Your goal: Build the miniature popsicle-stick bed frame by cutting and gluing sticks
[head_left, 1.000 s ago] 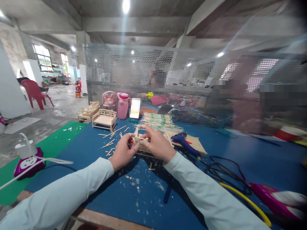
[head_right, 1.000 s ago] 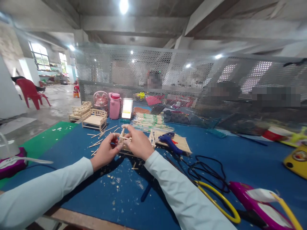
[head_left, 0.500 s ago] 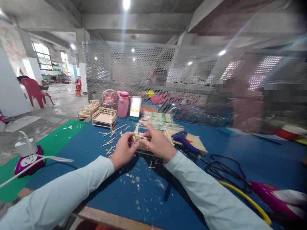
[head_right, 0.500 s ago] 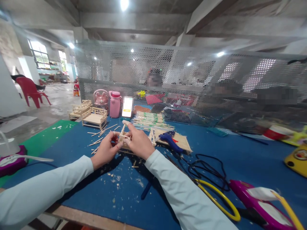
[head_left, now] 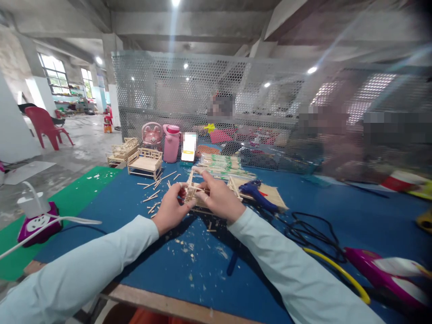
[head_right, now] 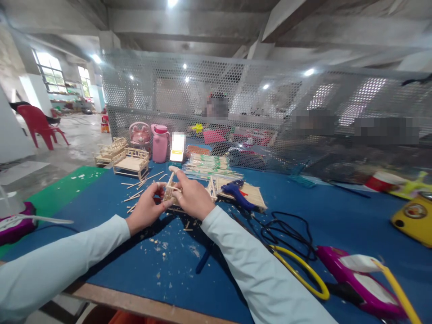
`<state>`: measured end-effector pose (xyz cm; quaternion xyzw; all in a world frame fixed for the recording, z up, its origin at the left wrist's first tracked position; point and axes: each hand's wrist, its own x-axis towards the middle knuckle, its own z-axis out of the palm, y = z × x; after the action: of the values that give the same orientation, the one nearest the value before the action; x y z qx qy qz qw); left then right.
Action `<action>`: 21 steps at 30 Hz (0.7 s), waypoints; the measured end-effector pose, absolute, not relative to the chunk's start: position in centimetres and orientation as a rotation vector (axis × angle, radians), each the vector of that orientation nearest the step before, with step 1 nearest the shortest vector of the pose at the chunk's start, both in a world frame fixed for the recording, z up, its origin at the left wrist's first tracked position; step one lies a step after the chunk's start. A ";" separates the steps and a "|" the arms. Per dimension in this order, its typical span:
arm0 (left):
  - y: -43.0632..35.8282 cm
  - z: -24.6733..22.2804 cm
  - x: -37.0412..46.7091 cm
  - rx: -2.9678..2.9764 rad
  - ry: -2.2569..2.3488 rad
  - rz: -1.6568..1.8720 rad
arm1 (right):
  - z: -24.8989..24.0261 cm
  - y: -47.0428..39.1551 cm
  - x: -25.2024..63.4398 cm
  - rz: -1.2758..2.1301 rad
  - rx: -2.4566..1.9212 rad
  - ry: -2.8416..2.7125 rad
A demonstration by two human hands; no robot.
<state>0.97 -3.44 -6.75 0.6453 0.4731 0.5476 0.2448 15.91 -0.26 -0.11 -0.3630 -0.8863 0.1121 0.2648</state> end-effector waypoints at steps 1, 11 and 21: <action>-3.4 -6.8 1.0 1.755 1.301 1.509 | -0.1 -0.3 15.9 0.292 -0.997 -2.390; -3.6 -6.8 1.4 1.798 1.394 1.559 | 0.1 -0.7 15.6 0.194 -1.072 -2.389; -3.7 -6.6 1.8 1.744 1.436 1.622 | -0.2 -0.6 15.8 0.065 -1.053 -2.423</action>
<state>1.83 -3.74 -6.56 0.6169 0.5079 0.5738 0.1793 15.76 -0.56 -0.17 -0.3861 -0.8885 0.0239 0.2468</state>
